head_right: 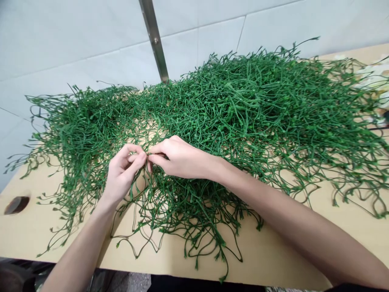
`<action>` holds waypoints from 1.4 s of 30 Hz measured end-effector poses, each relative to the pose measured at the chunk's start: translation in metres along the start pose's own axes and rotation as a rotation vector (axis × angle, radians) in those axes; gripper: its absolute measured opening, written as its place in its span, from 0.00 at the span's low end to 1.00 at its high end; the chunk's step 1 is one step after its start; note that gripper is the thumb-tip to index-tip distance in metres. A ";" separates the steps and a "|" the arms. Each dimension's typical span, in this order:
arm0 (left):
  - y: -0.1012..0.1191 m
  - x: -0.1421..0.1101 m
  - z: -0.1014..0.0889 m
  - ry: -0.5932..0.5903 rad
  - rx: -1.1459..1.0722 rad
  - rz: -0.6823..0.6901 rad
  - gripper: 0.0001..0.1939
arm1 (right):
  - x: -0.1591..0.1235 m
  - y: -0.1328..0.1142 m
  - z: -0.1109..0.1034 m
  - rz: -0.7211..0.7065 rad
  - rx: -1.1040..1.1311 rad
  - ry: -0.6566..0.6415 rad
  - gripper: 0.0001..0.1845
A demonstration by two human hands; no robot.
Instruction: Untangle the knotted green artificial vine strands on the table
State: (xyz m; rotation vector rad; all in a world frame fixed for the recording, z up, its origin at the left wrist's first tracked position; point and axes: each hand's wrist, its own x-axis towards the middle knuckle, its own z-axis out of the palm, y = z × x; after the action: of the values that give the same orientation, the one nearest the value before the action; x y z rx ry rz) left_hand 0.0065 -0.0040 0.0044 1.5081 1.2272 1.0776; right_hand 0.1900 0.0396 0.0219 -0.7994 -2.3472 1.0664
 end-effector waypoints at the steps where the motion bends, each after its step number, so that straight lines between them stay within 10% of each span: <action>1: -0.001 0.000 0.000 -0.007 -0.002 -0.008 0.10 | 0.000 0.000 0.001 -0.014 -0.033 0.017 0.16; 25: 0.006 -0.002 0.000 -0.172 0.254 0.081 0.12 | 0.001 0.000 0.002 0.171 0.206 0.140 0.12; 42: -0.001 0.002 0.004 -0.334 -0.603 -0.345 0.16 | -0.001 0.008 0.009 -0.330 0.131 0.217 0.09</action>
State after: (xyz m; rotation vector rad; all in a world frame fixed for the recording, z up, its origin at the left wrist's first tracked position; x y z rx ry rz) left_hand 0.0105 -0.0020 0.0029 0.9220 0.7904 0.8203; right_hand 0.1882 0.0380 0.0101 -0.4355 -2.1086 0.9289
